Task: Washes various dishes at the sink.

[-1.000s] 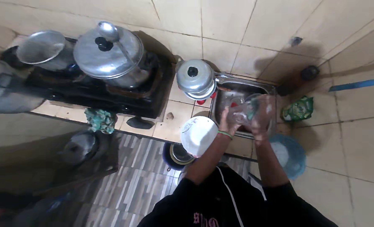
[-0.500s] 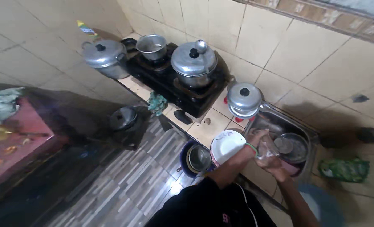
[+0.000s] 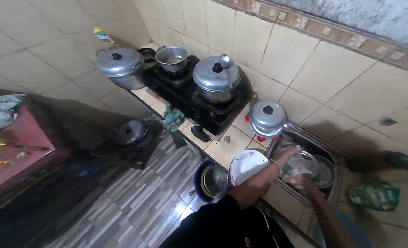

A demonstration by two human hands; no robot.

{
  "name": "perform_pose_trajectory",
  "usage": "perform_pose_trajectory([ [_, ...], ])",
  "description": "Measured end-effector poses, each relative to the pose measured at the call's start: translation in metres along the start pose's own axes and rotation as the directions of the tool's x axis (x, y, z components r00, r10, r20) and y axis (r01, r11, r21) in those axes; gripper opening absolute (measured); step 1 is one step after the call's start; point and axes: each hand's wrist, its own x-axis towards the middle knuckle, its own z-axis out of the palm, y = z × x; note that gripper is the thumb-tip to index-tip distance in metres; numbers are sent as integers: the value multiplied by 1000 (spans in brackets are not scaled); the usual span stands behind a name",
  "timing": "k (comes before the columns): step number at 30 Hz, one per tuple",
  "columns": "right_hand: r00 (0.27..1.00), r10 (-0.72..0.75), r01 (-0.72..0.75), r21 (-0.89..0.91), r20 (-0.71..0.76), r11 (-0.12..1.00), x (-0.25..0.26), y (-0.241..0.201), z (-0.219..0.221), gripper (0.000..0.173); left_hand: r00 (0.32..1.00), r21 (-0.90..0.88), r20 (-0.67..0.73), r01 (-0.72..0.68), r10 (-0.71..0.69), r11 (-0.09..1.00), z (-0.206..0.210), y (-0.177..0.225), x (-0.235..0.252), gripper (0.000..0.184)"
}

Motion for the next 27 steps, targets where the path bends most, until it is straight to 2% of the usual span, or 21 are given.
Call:
perform_pose_trajectory([
  [2, 983, -58, 102, 257, -174, 961, -3, -9, 3, 41, 988, -291, 151, 50, -5, 956, 2, -1, -3, 46],
  [3, 972, -42, 126, 355, -233, 926, -3, -15, 5, 22, 984, -378, 174, 90, -24, 921, 6, 6, -7, 42],
  [4, 971, -34, 130, 403, -237, 906, -2, -16, 6, 15, 988, -387, 140, 116, -66, 915, 13, 15, -15, 39],
  [5, 976, -46, 127, 380, -215, 916, 2, -14, 5, 23, 989, -320, 91, 142, -119, 937, 18, 25, -22, 38],
  [7, 996, -28, 31, 37, -79, 999, 9, -5, -4, 47, 986, -135, 125, 124, -107, 983, 13, 19, -5, 39],
  [8, 1000, 11, -9, -130, 17, 991, 13, -5, -7, 54, 988, -45, 115, 105, -100, 993, 11, 16, 2, 45],
  [9, 997, 26, -13, -180, 72, 984, 18, -4, -7, 59, 993, 29, 77, 86, -88, 996, 12, 18, 3, 52],
  [10, 998, 2, 5, -116, 58, 993, 19, -1, -7, 63, 995, 65, 58, 82, -86, 995, 12, 17, 2, 56],
  [12, 997, -28, 39, 149, -72, 988, 16, -13, -11, 69, 986, -21, 121, 120, -116, 993, 10, 9, 7, 55],
  [14, 981, 50, 32, 410, -188, 911, 12, -32, -10, 55, 970, -152, 216, 145, -111, 978, 9, 1, 16, 43],
  [15, 975, 57, 49, 458, -216, 887, 9, -34, -4, 46, 967, -189, 239, 136, -89, 972, 11, -2, 20, 41],
  [16, 969, 23, 86, 422, -247, 903, 9, -32, 4, 43, 972, -177, 220, 118, -77, 977, 12, 0, 23, 40],
  [18, 953, -147, 164, 43, -265, 985, 15, -10, 12, 55, 979, -75, 149, 153, -140, 985, 16, 9, 24, 38],
  [19, 951, -239, 185, -256, -198, 949, 19, 1, 9, 53, 977, -37, 115, 186, -181, 982, 16, 14, 26, 41],
  [20, 955, -276, 187, -509, -106, 841, 23, 11, 6, 45, 978, -10, 77, 197, -196, 980, 15, 15, 30, 44],
  [22, 949, -310, 181, -694, -64, 697, 27, 28, 2, 36, 978, -26, 54, 205, -204, 978, 16, 9, 32, 44],
  [23, 928, -358, 204, -658, -107, 725, 28, 31, 1, 37, 979, -66, 68, 198, -193, 978, 19, 8, 30, 39],
  [24, 918, -353, 209, -534, -183, 819, 25, 23, 1, 41, 981, -109, 96, 182, -172, 977, 22, 8, 27, 34],
  [25, 939, -231, 154, -291, -254, 944, 16, 4, 1, 45, 981, -162, 126, 167, -148, 973, 23, 6, 24, 32],
  [26, 956, -24, 37, 38, -293, 999, 6, -15, 1, 47, 982, -207, 151, 140, -110, 968, 22, 1, 23, 30],
  [27, 940, 153, -40, 348, -305, 937, 0, -27, 3, 42, 982, -247, 175, 112, -69, 963, 20, -5, 24, 30],
])
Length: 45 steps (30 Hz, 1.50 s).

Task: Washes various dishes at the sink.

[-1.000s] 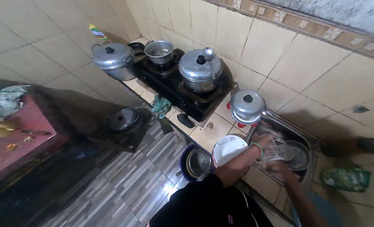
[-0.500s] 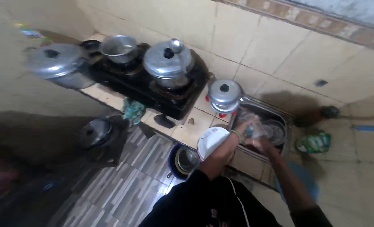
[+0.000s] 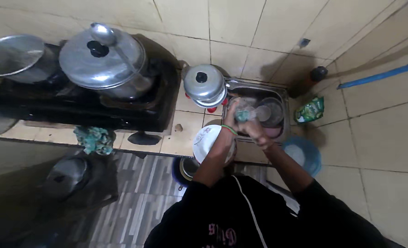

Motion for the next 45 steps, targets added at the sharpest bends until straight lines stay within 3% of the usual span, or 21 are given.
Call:
perform_pose_trajectory([
  [2, 988, 129, -101, 291, -80, 951, -5, -7, 9, 41, 999, 1, 7, -43, 43, 999, -3, -4, 5, 27],
  [5, 975, -206, 190, -167, -86, 967, 1, 27, 18, 61, 998, 57, -53, 49, -46, 997, -4, 9, 7, 30],
  [7, 890, -422, 429, -631, 173, 647, 16, 56, 5, 51, 989, 126, -90, 127, -116, 984, -4, 15, 6, 30],
  [9, 804, -487, 529, -784, 340, 326, 33, 72, -8, 41, 986, 195, -117, 142, -121, 970, -2, 10, 5, 28],
  [10, 781, -526, 542, -784, 336, 303, 39, 78, -11, 41, 988, 206, -103, 131, -112, 970, -2, 6, 6, 29],
  [12, 852, -480, 489, -648, 210, 584, 29, 63, -6, 51, 995, 199, -44, 99, -92, 975, -2, -1, 7, 27],
  [14, 988, -119, 123, -34, 94, 992, 6, 25, -5, 47, 997, 114, 38, 58, -63, 992, -7, -4, 7, 25],
  [16, 997, 55, -70, 316, 54, 946, 2, 13, 2, 44, 998, 49, 61, 18, -21, 999, -12, -3, 9, 27],
  [18, 997, -58, 60, -30, 54, 998, 7, 30, 8, 55, 997, 60, -33, 77, -76, 995, -11, 3, 15, 29],
  [21, 908, -284, 418, -723, 309, 550, 24, 68, -3, 37, 968, 127, -179, 197, -173, 972, -11, 9, 19, 36],
  [22, 889, -319, 450, -752, 328, 481, 27, 72, -7, 36, 965, 131, -187, 211, -185, 969, -12, 7, 18, 38],
  [25, 983, -98, 149, -369, 155, 917, 14, 34, -4, 48, 977, 89, -134, 178, -165, 980, -9, -2, 15, 33],
  [27, 994, -66, 74, -94, 85, 993, 7, 31, -1, 58, 978, 64, -145, 161, -151, 985, -5, 3, 10, 33],
  [28, 977, -180, 200, -203, 115, 959, 9, 45, -1, 61, 975, 79, -164, 168, -153, 983, -4, 7, 11, 35],
  [30, 890, -364, 454, -610, 276, 649, 17, 72, -12, 40, 971, 167, -173, 193, -164, 967, -4, 12, 12, 39],
  [32, 898, -262, 438, -752, 352, 492, 23, 72, -18, 33, 973, 208, -157, 199, -168, 958, -3, 6, 9, 39],
  [36, 981, -113, 152, -262, 159, 953, 4, 35, -9, 52, 981, 144, -124, 165, -148, 976, -2, 0, 8, 36],
  [37, 964, -200, 247, -321, 172, 914, 2, 44, -11, 51, 981, 154, -128, 164, -145, 974, -2, 5, 8, 36],
  [39, 850, -471, 504, -626, 238, 595, 6, 76, -14, 33, 980, 223, -143, 166, -136, 961, -4, 9, 8, 35],
  [41, 770, -588, 533, -755, 247, 381, 23, 87, -13, 25, 983, 278, -161, 135, -92, 951, -3, 0, 8, 25],
  [45, 893, -363, 434, -713, 264, 550, 20, 40, -4, 44, 993, 256, -12, 117, -118, 959, -2, -6, -2, 29],
])
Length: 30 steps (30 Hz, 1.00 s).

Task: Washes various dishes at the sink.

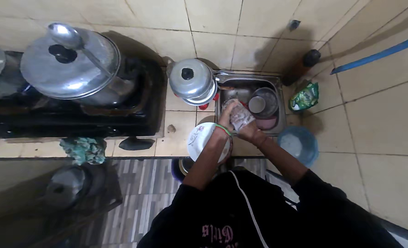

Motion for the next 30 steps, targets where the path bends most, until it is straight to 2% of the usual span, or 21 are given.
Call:
perform_pose_trajectory([
  [1, 991, 64, -85, 193, 115, 977, -2, -8, -13, 51, 998, -27, 58, -5, 6, 1000, -3, 1, -1, 27],
  [2, 989, 94, -137, 486, 111, 863, -4, -9, -18, 54, 995, -85, 95, -20, 28, 996, -8, 0, -2, 27],
  [3, 982, 157, -177, 770, 101, 614, -8, -9, -17, 54, 993, -153, 98, -44, 60, 987, -11, -3, -2, 28],
  [5, 943, 316, -139, 987, 108, 76, -10, -14, -6, 36, 995, -222, 40, -85, 96, 971, -15, -5, 3, 29],
  [6, 921, 375, -114, 993, 103, 7, -10, -17, -1, 30, 994, -235, 6, -106, 110, 966, -16, -4, 7, 28],
  [7, 903, 426, -115, 986, 52, 125, -12, -21, 4, 31, 993, -254, -6, -116, 118, 960, -18, -3, 11, 28],
  [8, 904, 425, -122, 931, -38, 343, -15, -23, 10, 40, 994, -282, 5, -103, 109, 954, -20, -1, 15, 31],
  [10, 958, 166, -3, 567, -236, 824, -18, -9, 25, 49, 1000, -280, 1, -20, 22, 960, -20, 8, 16, 36],
  [11, 956, 2, 91, 304, -294, 948, -16, 5, 33, 44, 1000, -234, -23, 13, -19, 972, -17, 12, 14, 35],
  [12, 954, -120, 151, 93, -276, 984, -13, 17, 35, 37, 997, -175, -57, 38, -49, 984, -12, 13, 9, 31],
  [15, 953, -225, 211, -86, -203, 974, 2, 29, 26, 39, 993, -63, -116, 1, -8, 998, 1, 3, 0, 28],
  [17, 990, -77, 98, 191, -115, 977, 1, 20, 17, 53, 998, -30, -53, -20, 18, 999, -2, -1, 2, 25],
  [18, 997, 63, -35, 481, -43, 876, -2, 13, 14, 56, 999, -28, -19, -28, 28, 999, -6, -2, 2, 23],
  [19, 978, 205, -156, 773, 35, 615, -5, 3, 9, 55, 999, -44, 6, -45, 45, 998, -11, -4, 2, 24],
  [20, 940, 325, -210, 925, 102, 318, -7, -10, 3, 45, 998, -75, 13, -64, 66, 995, -16, -5, 4, 27],
  [21, 899, 410, -221, 968, 155, 118, -8, -20, 1, 34, 996, -100, -8, -84, 83, 991, -19, -5, 7, 29],
  [22, 874, 448, -243, 968, 190, 64, -11, -24, 1, 34, 994, -115, -49, -100, 95, 988, -20, -4, 10, 29],
  [24, 861, 474, -266, 957, 184, 112, -19, -14, 3, 49, 991, -152, -105, -96, 81, 984, -19, -4, 18, 32],
  [26, 851, 508, -213, 971, 130, 107, -23, 4, -7, 40, 991, -229, -124, -73, 45, 971, -25, -7, 26, 39],
  [28, 760, 641, -214, 973, 107, 91, -19, 13, -33, 43, 988, -246, -149, -67, 30, 967, -28, -11, 31, 45],
  [30, 737, 673, -147, 958, -59, 245, -7, 30, -43, 54, 983, -184, -181, -50, 16, 982, -23, -16, 30, 48],
])
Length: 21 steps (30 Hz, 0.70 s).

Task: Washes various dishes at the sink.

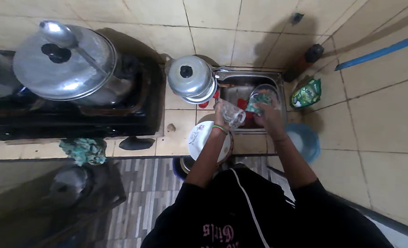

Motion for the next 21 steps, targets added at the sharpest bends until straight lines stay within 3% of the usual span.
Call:
perform_pose_trajectory([
  [2, 989, -119, 127, -105, 84, 986, 15, 13, 2, 57, 1000, 74, 2, 21, -21, 997, 8, -4, -6, 52],
  [4, 968, -116, 160, -191, 223, 968, 16, 33, 15, 40, 996, 131, 74, 29, -39, 991, 17, -6, -18, 52],
  [6, 965, 7, 60, -247, 263, 967, 20, 34, 24, 38, 982, 176, 177, 28, -59, 984, 18, -6, -28, 48],
  [11, 912, 271, -237, -144, 307, 961, 55, 39, 30, 35, 951, 279, 284, 43, -125, 959, 15, -3, -40, 38],
  [12, 886, 284, -251, -136, 367, 958, 58, 36, 31, 34, 945, 270, 297, 57, -139, 961, 15, -4, -38, 36],
  [14, 886, 200, -145, -161, 418, 976, 61, 27, 34, 26, 945, 240, 287, 87, -156, 967, 16, -3, -37, 35],
  [16, 933, 73, -29, -129, 353, 991, 59, 25, 37, 20, 937, 246, 297, 110, -183, 963, 15, 0, -39, 38],
  [18, 971, -18, 12, 25, 239, 1000, 59, 30, 36, 18, 923, 236, 339, 105, -183, 966, 16, 2, -42, 42],
  [20, 988, -42, 14, 179, 152, 984, 61, 39, 36, 19, 925, 203, 342, 99, -165, 974, 18, 4, -44, 44],
  [21, 990, -19, 1, 132, 139, 991, 59, 38, 35, 16, 937, 193, 311, 104, -161, 976, 17, 4, -43, 43],
])
